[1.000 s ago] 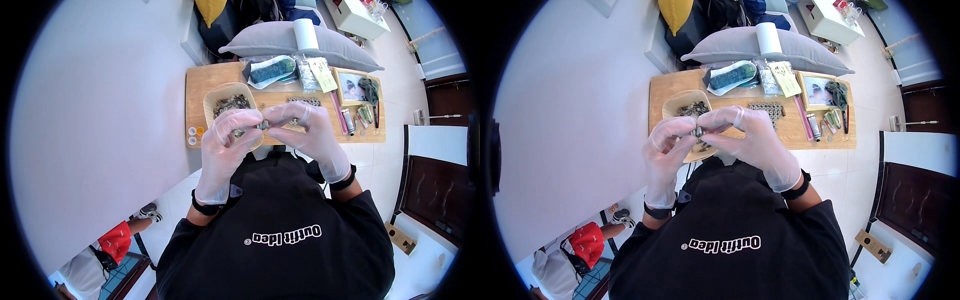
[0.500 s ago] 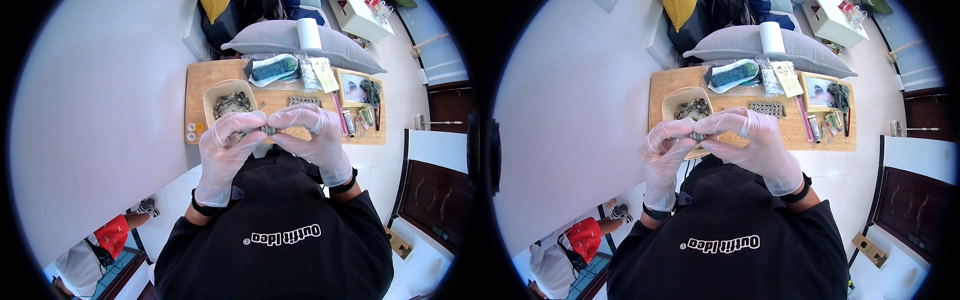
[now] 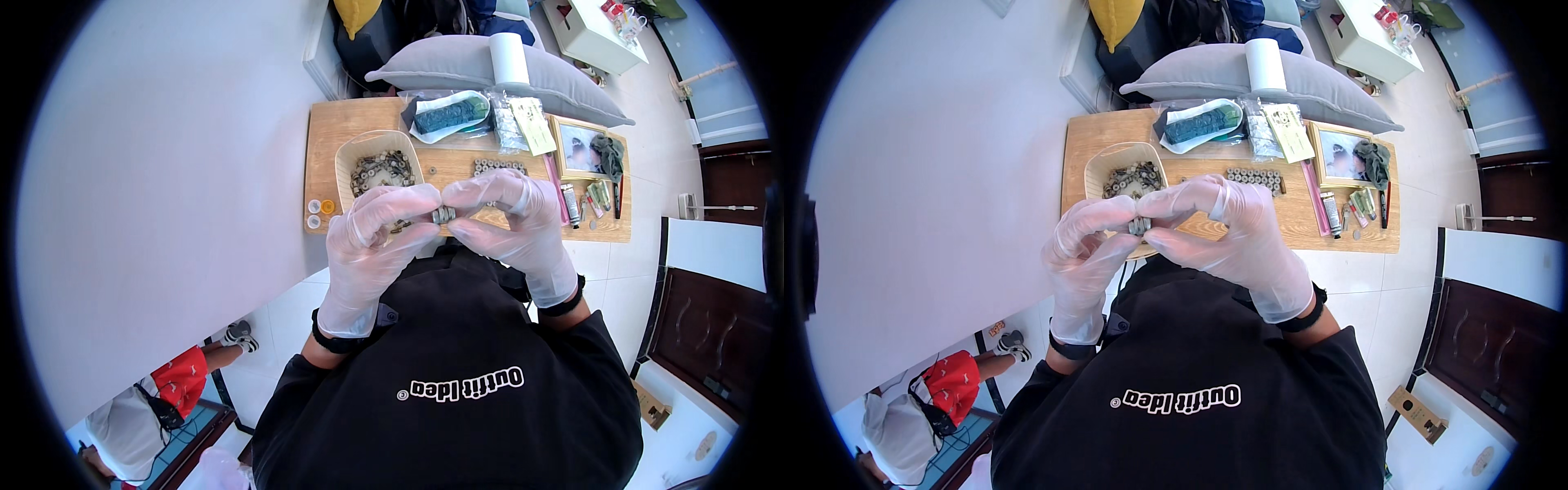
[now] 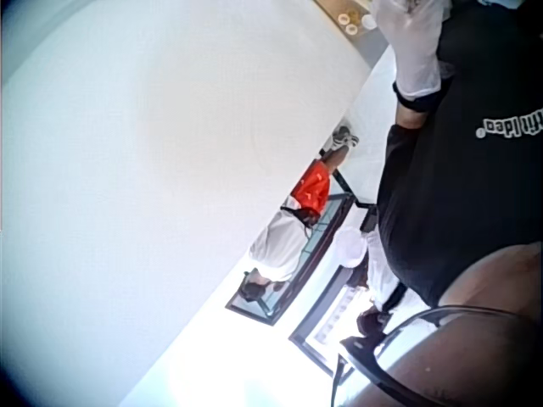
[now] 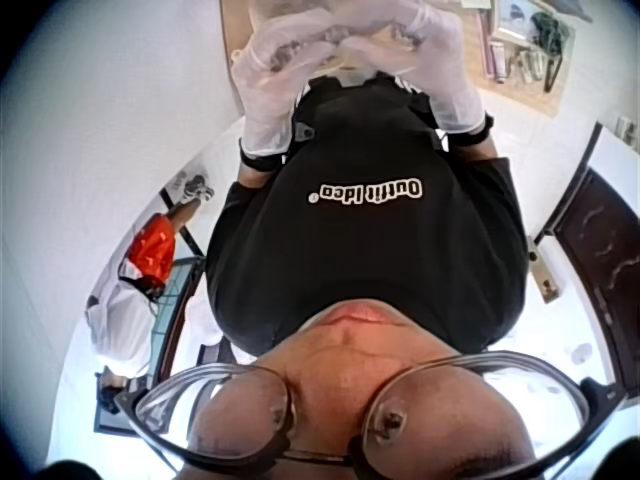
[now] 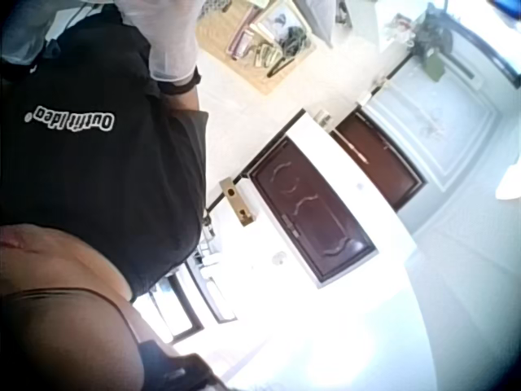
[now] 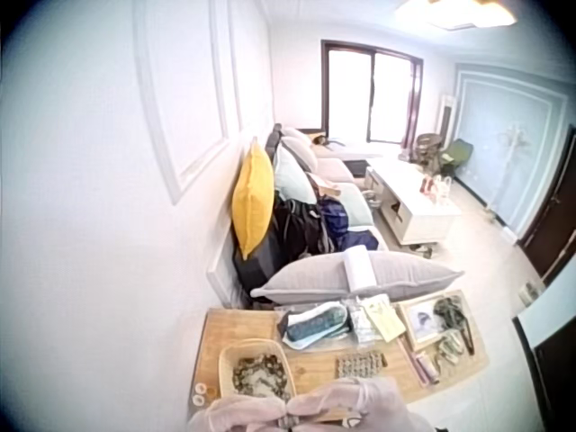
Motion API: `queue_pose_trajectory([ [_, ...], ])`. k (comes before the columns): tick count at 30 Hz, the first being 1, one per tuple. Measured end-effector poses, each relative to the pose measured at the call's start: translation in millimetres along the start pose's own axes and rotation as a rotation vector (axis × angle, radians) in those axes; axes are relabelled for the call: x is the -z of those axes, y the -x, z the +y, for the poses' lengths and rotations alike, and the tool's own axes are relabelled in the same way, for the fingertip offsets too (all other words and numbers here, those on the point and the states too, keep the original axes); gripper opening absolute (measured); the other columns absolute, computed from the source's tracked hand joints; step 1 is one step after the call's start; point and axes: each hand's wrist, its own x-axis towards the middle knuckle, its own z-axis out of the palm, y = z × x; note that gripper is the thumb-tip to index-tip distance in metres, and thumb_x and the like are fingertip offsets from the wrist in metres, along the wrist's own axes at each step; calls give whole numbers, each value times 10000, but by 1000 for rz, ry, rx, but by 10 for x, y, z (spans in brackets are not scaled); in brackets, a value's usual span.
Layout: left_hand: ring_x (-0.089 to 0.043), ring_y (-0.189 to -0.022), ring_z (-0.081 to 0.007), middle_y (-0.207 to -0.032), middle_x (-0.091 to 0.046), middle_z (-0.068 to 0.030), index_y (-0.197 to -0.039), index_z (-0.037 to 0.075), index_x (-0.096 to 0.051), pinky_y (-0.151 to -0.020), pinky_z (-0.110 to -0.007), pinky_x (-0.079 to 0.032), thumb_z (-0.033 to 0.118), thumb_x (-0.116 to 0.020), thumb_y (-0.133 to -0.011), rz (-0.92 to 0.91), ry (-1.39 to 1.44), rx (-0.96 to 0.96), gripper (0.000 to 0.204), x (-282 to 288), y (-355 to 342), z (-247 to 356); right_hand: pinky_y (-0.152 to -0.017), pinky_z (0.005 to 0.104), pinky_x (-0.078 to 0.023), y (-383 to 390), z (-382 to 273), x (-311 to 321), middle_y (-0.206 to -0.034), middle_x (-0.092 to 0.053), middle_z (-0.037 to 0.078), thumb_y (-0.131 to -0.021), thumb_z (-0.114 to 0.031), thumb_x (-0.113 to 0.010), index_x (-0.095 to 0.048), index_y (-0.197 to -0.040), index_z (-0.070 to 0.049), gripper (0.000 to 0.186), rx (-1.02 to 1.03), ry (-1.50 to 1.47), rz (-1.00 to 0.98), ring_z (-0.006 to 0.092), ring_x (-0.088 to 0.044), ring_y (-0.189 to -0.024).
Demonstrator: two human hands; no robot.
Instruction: The person picks up a small metal part from a container and holds it up for inspection, turning it over to check different sides before placing it into a tray of similar components.
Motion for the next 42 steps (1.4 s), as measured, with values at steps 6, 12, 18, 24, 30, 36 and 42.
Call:
queue_pose_trajectory([
  [6, -674, -903, -175, -992, -704, -97, -1017, 1, -678, -762, -273, -530, -37, -768, -757, 15, -1, -1, 278, -22, 7, 9, -695, 249, -539, 10, -21, 19, -898, -734, 58, -705, -46, -810, -703, -961, -75, 280, 20, 34, -4, 159, -712, -777],
  [12, -665, -902, -155, -1002, -696, -104, -1015, -17, -673, -772, -268, -525, -32, -758, -781, 28, 88, 55, 249, -27, 23, 8, -701, 261, -543, 8, -36, 20, -900, -737, 38, -693, -50, -811, -701, -942, -85, 275, 141, 149, 25, 181, -711, -803],
  [18, -644, -914, -148, -1023, -683, -104, -1019, -21, -673, -808, -267, -510, -42, -742, -795, 67, 204, 189, 235, -11, 59, 29, -761, 263, -545, 21, -127, 52, -915, -727, 57, -691, 12, -787, -699, -933, -54, 265, 72, 144, 21, 157, -697, -864],
  [24, -634, -923, -145, -1028, -679, -101, -1021, -26, -668, -826, -270, -508, -52, -733, -799, 86, 141, 206, 233, 61, 90, -67, -789, 256, -527, 220, 250, 490, -956, -712, 77, -758, 69, -710, -697, -967, -20, 228, -129, 70, 289, 125, -677, -875],
  [30, -643, -886, -137, -1019, -684, -108, -1016, -31, -668, -836, -275, -515, -48, -724, -811, 118, 132, 278, 213, 46, 72, -167, -767, 267, -521, 864, 1272, 1078, -894, -711, 84, -792, -1, -703, -714, -1001, -42, 214, -318, 556, 276, 157, -674, -826],
  [36, -639, -883, -134, -1020, -684, -108, -1018, -22, -672, -825, -272, -513, -43, -723, -815, 60, 62, 336, 210, -45, 29, -179, -724, 298, -542, 1663, 2347, 812, -862, -700, 107, -791, -84, -729, -690, -965, -38, 184, -520, 582, 382, 195, -688, -771],
  [42, -636, -898, -135, -1033, -680, -104, -1023, -14, -673, -837, -266, -507, -40, -720, -819, 30, 62, 365, 211, -139, 23, -202, -691, 293, -539, 1753, 2563, 649, -841, -695, 96, -805, -104, -743, -670, -917, -41, 148, -556, 447, 509, 187, -689, -756],
])
